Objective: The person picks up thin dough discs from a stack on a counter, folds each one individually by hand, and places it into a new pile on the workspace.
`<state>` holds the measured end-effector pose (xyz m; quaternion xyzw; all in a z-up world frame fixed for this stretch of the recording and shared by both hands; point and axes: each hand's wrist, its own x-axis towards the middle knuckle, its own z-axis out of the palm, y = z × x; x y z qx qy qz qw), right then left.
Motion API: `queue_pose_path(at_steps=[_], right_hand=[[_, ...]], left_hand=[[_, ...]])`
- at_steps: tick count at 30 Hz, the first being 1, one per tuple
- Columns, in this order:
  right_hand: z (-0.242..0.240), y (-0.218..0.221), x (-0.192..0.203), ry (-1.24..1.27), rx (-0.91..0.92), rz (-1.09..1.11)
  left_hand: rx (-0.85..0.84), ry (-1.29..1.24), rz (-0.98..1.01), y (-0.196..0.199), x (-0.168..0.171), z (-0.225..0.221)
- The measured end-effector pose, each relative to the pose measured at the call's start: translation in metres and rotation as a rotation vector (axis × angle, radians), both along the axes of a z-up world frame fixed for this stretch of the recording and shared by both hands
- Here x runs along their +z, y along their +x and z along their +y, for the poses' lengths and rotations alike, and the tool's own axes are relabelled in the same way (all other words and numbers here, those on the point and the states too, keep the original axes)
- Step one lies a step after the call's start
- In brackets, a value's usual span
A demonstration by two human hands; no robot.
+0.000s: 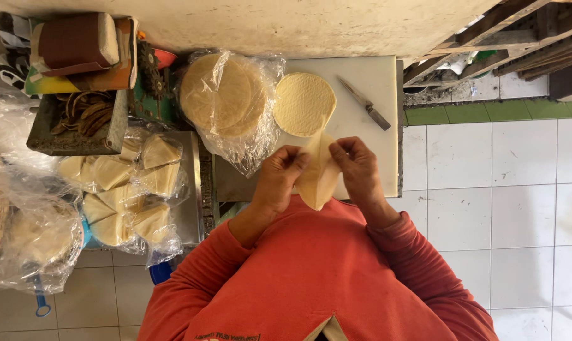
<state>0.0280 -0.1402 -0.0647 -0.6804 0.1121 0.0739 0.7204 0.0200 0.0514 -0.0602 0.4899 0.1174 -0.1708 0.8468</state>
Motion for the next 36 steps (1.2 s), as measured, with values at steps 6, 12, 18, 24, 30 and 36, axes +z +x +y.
queue_pose_path(at_steps=[6, 12, 18, 24, 30, 36], right_hand=[[-0.022, 0.001, -0.005, 0.269, 0.008, 0.013], [-0.004, 0.012, 0.024, 0.043, 0.097, -0.050], [0.008, 0.000, 0.032, -0.256, 0.141, -0.215], [-0.008, -0.001, 0.005, 0.115, -0.014, -0.020], [-0.026, -0.009, -0.048, 0.523, -0.274, 0.173], [-0.046, -0.045, -0.105, 0.811, -0.429, 0.201]], left_hand=[[-0.006, -0.041, -0.073, 0.003, -0.013, 0.010], [-0.151, 0.023, -0.188, -0.001, 0.019, -0.002], [-0.128, 0.088, -0.189, 0.005, 0.045, -0.010], [-0.085, 0.160, -0.097, 0.000, 0.028, -0.007], [0.111, 0.033, 0.059, 0.004, 0.004, 0.030], [0.252, 0.076, 0.198, 0.006, 0.004, 0.084]])
